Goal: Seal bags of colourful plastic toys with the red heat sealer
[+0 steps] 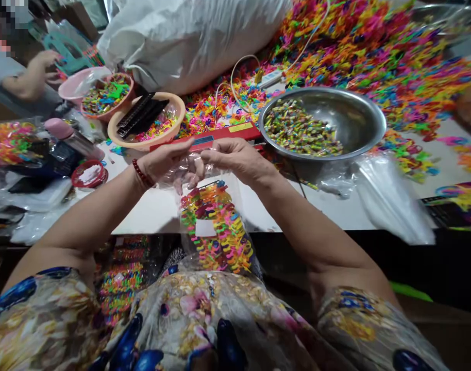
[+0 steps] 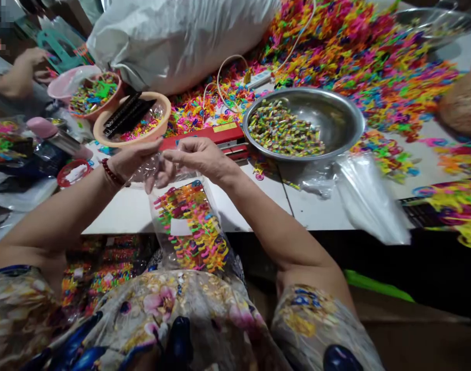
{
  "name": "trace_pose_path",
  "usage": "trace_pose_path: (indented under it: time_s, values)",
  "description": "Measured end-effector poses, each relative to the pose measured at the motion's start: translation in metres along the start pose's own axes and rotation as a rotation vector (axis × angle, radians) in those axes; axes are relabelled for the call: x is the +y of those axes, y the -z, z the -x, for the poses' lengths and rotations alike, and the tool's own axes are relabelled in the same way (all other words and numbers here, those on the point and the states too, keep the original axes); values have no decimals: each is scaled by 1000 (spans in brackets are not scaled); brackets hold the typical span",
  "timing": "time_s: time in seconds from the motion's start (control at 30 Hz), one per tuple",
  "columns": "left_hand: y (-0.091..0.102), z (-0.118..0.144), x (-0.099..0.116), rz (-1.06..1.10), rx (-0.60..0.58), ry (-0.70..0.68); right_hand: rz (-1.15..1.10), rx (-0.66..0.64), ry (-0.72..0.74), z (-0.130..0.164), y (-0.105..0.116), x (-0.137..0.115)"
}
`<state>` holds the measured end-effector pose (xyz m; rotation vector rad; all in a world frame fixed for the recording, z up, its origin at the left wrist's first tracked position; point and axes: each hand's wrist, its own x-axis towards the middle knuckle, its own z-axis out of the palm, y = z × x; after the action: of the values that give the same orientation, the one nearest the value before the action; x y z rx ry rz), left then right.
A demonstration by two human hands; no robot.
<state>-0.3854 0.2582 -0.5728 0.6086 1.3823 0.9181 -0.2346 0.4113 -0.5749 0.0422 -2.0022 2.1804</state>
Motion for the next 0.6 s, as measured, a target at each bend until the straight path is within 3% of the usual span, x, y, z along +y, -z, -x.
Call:
trace_pose_path:
  time_s: [0.13, 0.23, 0.3, 0.43, 0.6]
  values:
    - [-3, -21, -3, -138, -267, 155, -36, 70, -7, -3, 17, 15]
    - [-8, -38, -4, -341, -526, 131, -27, 107, -40, -3, 28, 31]
    - [-13, -48, -1, -404, -638, 143, -23, 133, -72, -3, 34, 42]
    - [-26, -62, 8, -456, -761, 282, -49, 196, -105, -4, 42, 57]
    - [-42, -69, 10, -446, -884, 212, -82, 217, -80, -2, 44, 59]
